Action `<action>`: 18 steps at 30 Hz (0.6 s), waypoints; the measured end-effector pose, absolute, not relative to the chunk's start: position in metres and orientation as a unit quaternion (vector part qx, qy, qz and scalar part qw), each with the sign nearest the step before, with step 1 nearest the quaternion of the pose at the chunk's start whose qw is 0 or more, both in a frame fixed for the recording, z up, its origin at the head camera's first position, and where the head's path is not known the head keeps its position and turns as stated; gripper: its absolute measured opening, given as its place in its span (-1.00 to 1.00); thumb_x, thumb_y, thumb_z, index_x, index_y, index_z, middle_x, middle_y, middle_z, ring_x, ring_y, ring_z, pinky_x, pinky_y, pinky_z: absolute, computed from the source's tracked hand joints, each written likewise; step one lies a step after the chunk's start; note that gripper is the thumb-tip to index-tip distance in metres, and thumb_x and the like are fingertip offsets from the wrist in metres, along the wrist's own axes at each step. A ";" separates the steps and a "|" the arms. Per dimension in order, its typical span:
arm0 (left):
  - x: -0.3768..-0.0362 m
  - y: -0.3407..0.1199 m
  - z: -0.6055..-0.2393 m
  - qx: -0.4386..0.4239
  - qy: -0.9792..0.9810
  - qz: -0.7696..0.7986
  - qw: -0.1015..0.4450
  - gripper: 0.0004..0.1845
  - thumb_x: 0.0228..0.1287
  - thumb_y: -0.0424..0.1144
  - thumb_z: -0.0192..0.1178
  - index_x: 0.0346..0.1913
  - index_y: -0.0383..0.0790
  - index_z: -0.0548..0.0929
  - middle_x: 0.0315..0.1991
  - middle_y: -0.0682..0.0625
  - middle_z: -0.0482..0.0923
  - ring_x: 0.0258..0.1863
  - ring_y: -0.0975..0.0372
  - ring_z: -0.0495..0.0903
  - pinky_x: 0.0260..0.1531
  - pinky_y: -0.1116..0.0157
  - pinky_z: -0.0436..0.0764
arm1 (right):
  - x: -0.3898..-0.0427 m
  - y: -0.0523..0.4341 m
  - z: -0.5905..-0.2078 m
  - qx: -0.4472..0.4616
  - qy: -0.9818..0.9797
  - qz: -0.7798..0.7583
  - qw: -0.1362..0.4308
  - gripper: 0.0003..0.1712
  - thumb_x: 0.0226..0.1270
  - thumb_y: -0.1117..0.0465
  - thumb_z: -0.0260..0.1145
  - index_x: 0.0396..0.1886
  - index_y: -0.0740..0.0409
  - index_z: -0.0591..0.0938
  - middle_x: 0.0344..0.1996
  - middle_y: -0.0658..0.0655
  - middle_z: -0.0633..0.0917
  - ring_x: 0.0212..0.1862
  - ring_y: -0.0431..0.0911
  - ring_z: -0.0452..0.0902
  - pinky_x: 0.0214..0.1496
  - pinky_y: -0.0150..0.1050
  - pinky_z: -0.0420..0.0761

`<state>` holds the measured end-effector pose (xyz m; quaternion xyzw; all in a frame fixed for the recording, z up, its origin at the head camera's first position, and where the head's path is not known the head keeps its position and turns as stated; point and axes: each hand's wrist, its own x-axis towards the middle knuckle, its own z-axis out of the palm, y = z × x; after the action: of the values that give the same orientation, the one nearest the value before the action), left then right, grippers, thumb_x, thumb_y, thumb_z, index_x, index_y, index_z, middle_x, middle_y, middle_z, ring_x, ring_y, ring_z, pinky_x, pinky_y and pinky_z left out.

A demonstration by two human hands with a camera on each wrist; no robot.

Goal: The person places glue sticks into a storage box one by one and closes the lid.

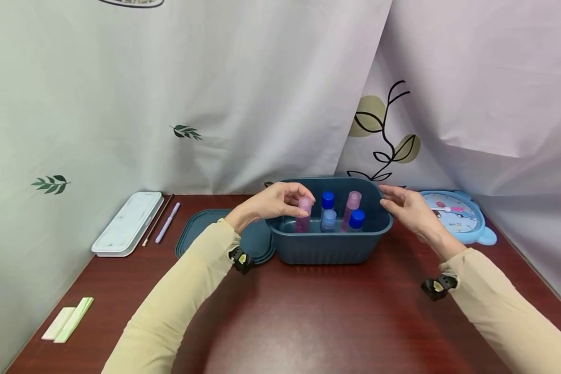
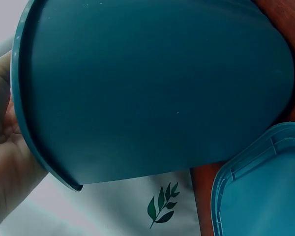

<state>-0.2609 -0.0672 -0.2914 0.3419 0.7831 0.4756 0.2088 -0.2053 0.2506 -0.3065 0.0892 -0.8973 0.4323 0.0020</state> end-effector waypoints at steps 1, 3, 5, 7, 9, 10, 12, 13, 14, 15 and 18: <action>-0.261 -0.067 -0.291 0.342 0.786 0.469 0.212 -0.66 0.19 -0.39 0.26 0.05 -0.30 0.54 -0.04 -0.11 0.56 -0.12 0.15 0.61 -0.12 0.29 0.62 | -0.205 0.251 -0.307 0.089 -0.897 0.432 0.003 -0.41 0.49 0.16 0.01 0.40 0.34 0.19 0.27 0.45 0.35 0.24 0.26 0.36 0.15 0.01 0.42; -0.261 -0.066 -0.291 0.345 0.793 0.454 0.215 -0.67 0.20 -0.39 0.25 0.04 -0.29 0.55 -0.02 -0.11 0.56 -0.10 0.16 0.61 -0.12 0.30 0.62 | -0.205 0.250 -0.307 0.089 -0.897 0.433 0.003 -0.41 0.49 0.16 0.01 0.39 0.35 0.19 0.28 0.45 0.34 0.25 0.27 0.35 0.16 0.01 0.41; -0.261 -0.065 -0.291 0.351 0.800 0.435 0.218 -0.66 0.20 -0.39 0.25 0.05 -0.31 0.54 -0.02 -0.11 0.57 -0.08 0.17 0.61 -0.12 0.31 0.62 | -0.205 0.250 -0.306 0.088 -0.897 0.434 0.003 -0.41 0.49 0.16 0.02 0.39 0.35 0.19 0.28 0.45 0.34 0.25 0.27 0.35 0.15 0.00 0.41; -0.260 -0.064 -0.291 0.360 0.809 0.412 0.217 -0.66 0.19 -0.39 0.26 0.04 -0.32 0.55 -0.02 -0.11 0.57 -0.07 0.18 0.61 -0.13 0.32 0.63 | -0.205 0.250 -0.306 0.087 -0.896 0.435 0.002 -0.41 0.49 0.16 0.02 0.39 0.35 0.19 0.28 0.45 0.34 0.25 0.27 0.35 0.15 -0.01 0.41; -0.260 -0.063 -0.291 0.367 0.815 0.393 0.216 -0.66 0.18 -0.40 0.27 0.03 -0.34 0.55 -0.03 -0.12 0.57 -0.05 0.17 0.62 -0.14 0.33 0.63 | -0.206 0.250 -0.306 0.087 -0.896 0.435 0.002 -0.41 0.49 0.16 0.02 0.39 0.35 0.19 0.28 0.45 0.34 0.25 0.27 0.35 0.15 -0.01 0.41; -0.260 -0.062 -0.291 0.370 0.819 0.383 0.215 -0.66 0.17 -0.40 0.28 0.03 -0.34 0.56 -0.04 -0.11 0.57 -0.05 0.17 0.62 -0.14 0.34 0.63 | -0.206 0.250 -0.306 0.087 -0.896 0.435 0.003 -0.41 0.49 0.16 0.02 0.39 0.35 0.19 0.28 0.44 0.34 0.25 0.26 0.35 0.15 -0.01 0.41; -0.259 -0.061 -0.291 0.375 0.824 0.367 0.213 -0.66 0.15 -0.41 0.29 0.02 -0.34 0.56 -0.04 -0.11 0.57 -0.04 0.16 0.62 -0.13 0.34 0.63 | -0.206 0.250 -0.306 0.087 -0.896 0.435 0.003 -0.41 0.49 0.16 0.02 0.39 0.35 0.19 0.28 0.44 0.34 0.25 0.26 0.35 0.15 -0.01 0.41; -0.259 -0.060 -0.291 0.376 0.827 0.360 0.213 -0.65 0.15 -0.41 0.29 0.02 -0.35 0.56 -0.04 -0.11 0.57 -0.04 0.15 0.62 -0.12 0.35 0.63 | -0.206 0.250 -0.306 0.087 -0.896 0.435 0.003 -0.41 0.49 0.16 0.02 0.39 0.35 0.19 0.27 0.45 0.35 0.25 0.26 0.35 0.15 -0.01 0.42; -0.259 -0.060 -0.291 0.377 0.830 0.353 0.212 -0.65 0.14 -0.41 0.30 0.01 -0.35 0.57 -0.04 -0.11 0.57 -0.04 0.15 0.63 -0.12 0.35 0.63 | -0.206 0.251 -0.306 0.087 -0.896 0.435 0.003 -0.41 0.49 0.16 0.02 0.39 0.35 0.19 0.27 0.45 0.35 0.24 0.26 0.36 0.14 -0.01 0.42; -0.259 -0.059 -0.291 0.377 0.832 0.346 0.211 -0.65 0.13 -0.42 0.30 0.01 -0.35 0.57 -0.05 -0.11 0.58 -0.04 0.16 0.63 -0.11 0.36 0.63 | -0.206 0.251 -0.306 0.088 -0.896 0.435 0.003 -0.41 0.49 0.16 0.02 0.39 0.35 0.19 0.27 0.45 0.35 0.24 0.26 0.36 0.14 -0.02 0.42; -0.258 -0.058 -0.291 0.374 0.839 0.334 0.213 -0.65 0.11 -0.42 0.31 0.00 -0.35 0.58 -0.06 -0.10 0.59 -0.06 0.17 0.64 -0.11 0.37 0.62 | -0.206 0.251 -0.306 0.089 -0.896 0.435 0.002 -0.41 0.48 0.16 0.02 0.39 0.35 0.20 0.26 0.45 0.36 0.23 0.26 0.37 0.13 -0.04 0.45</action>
<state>-0.2577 -0.0578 -0.2909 0.3738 0.8387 0.3341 0.2127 -0.2058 0.2508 -0.3063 0.0887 -0.8959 0.4352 0.0023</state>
